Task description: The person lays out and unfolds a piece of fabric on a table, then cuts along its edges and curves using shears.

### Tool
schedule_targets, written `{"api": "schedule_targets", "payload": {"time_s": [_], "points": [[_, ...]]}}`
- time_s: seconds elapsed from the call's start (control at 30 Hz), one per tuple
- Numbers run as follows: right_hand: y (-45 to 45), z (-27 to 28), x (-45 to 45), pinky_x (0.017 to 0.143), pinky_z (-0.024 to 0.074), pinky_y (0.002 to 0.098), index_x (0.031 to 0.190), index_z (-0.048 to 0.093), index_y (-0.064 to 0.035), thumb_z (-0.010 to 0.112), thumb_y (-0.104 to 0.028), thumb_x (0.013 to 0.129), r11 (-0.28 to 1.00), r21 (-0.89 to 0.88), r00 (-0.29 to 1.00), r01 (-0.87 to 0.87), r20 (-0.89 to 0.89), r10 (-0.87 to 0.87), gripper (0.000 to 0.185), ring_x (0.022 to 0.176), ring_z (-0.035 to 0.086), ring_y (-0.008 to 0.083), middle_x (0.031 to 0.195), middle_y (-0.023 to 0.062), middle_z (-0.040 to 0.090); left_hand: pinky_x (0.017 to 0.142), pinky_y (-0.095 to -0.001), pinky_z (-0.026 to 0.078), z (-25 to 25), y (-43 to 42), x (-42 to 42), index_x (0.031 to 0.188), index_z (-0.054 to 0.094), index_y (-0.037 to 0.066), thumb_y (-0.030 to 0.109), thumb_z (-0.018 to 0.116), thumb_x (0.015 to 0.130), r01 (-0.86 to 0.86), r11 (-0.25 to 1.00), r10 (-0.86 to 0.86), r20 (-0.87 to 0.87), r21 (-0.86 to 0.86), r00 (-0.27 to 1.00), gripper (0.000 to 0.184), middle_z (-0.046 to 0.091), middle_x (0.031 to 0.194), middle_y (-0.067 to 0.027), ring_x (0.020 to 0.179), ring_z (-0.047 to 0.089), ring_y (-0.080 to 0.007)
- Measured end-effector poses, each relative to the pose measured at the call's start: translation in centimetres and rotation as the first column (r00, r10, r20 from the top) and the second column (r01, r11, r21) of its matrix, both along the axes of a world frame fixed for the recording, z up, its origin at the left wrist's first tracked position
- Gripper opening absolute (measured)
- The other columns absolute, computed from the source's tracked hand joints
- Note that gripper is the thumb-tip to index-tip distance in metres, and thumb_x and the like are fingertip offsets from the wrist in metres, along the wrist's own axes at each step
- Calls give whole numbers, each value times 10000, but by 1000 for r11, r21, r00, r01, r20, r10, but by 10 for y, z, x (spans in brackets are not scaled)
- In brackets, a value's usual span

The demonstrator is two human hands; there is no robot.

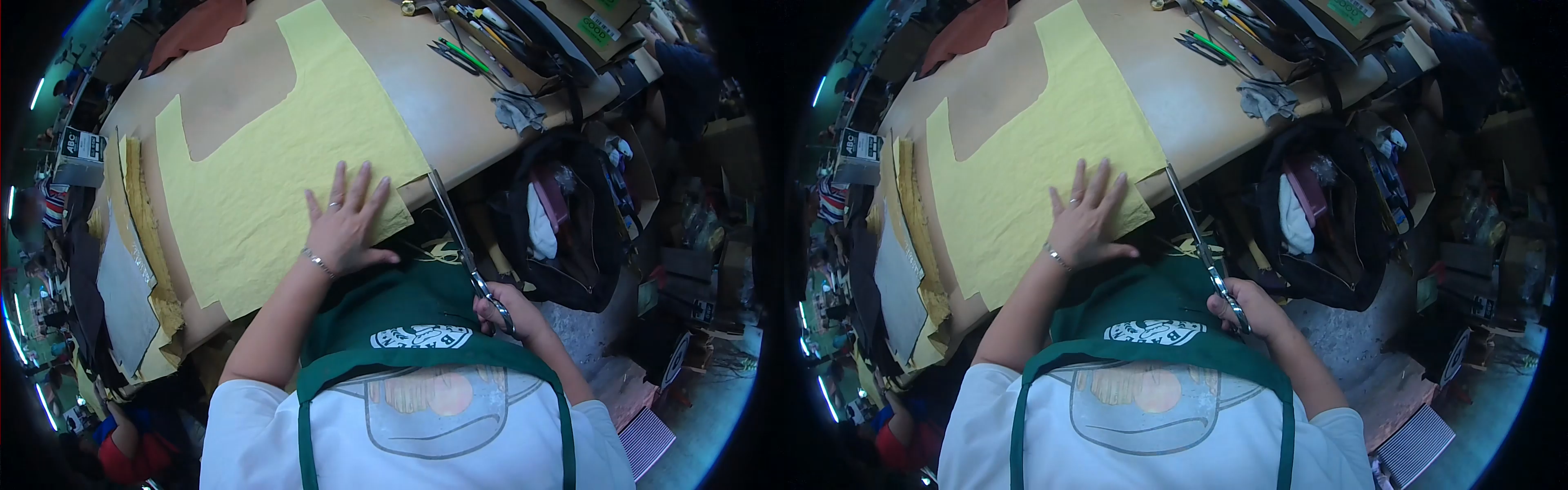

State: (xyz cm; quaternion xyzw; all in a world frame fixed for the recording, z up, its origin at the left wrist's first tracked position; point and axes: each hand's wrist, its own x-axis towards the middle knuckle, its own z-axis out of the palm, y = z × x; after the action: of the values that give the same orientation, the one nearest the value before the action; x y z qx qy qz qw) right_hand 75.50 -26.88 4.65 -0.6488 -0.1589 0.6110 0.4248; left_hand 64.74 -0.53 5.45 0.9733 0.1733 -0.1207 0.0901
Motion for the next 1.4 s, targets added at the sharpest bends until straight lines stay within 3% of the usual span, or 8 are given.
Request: {"api": "schedule_targets", "payload": {"time_s": [0.03,0.2,0.4,0.5,0.7,0.83,1.13,1.4], "points": [[-1,0,0,461,411,207,808,511,-52,602,-587,668,1000,-1,1000,9,-2,-9,561,523,506,68,620,-13,496,895,-700,124,1,3,-10,1352,185,222,592,690,481,-9,1000,10,-35,16,999,1073,48,1430,-54,1307,-17,-327],[3,1,-2,462,412,207,805,509,-47,581,-610,668,1000,26,1000,16,14,-16,583,519,508,73,619,-10,494,906,-655,219,-11,9,-43,1323,244,270,195,660,653,-27,993,29,-13,113,1000,792,123,1414,-48,1301,86,-322],[21,3,-6,463,411,200,782,501,-41,548,-643,660,999,17,995,-41,89,40,617,517,519,80,623,3,500,905,-664,203,-16,5,-64,1327,239,261,171,635,659,-69,992,68,12,105,998,782,128,1414,-52,1303,80,-320],[16,-6,-10,467,415,203,776,498,-40,545,-650,653,999,15,995,-52,81,50,624,517,520,83,624,4,500,911,-673,163,-13,-8,-63,1333,237,216,294,616,701,-103,987,106,-18,126,994,741,120,1416,-59,1307,47,-320],[0,0,-11,473,420,209,776,499,-42,565,-640,643,1000,21,999,-16,37,15,616,515,501,73,613,-3,490,910,-683,116,-15,-20,-17,1335,232,147,534,478,761,-42,999,35,206,30,978,734,109,1420,-51,1310,10,-312],[-8,2,-13,472,419,214,777,508,-41,600,-597,659,1000,13,999,-25,28,25,575,515,497,75,610,-6,491,906,-653,208,-28,-10,12,1310,287,136,473,447,811,-24,998,13,202,54,979,622,181,1401,-48,1300,117,-300],[-9,-3,-15,476,422,221,790,527,-35,638,-536,677,997,-33,996,-73,49,75,526,527,506,81,620,3,511,846,-554,360,-39,-4,16,1042,560,123,251,551,799,-39,995,-12,515,88,857,275,510,1152,-48,1161,403,-287],[-16,0,-14,465,415,222,798,531,-38,639,-541,671,999,-26,998,-41,45,43,530,525,501,78,622,0,512,836,-518,395,-51,-2,16,934,552,106,164,574,770,50,985,-142,620,164,772,174,548,1045,-29,1082,486,-255]]}}
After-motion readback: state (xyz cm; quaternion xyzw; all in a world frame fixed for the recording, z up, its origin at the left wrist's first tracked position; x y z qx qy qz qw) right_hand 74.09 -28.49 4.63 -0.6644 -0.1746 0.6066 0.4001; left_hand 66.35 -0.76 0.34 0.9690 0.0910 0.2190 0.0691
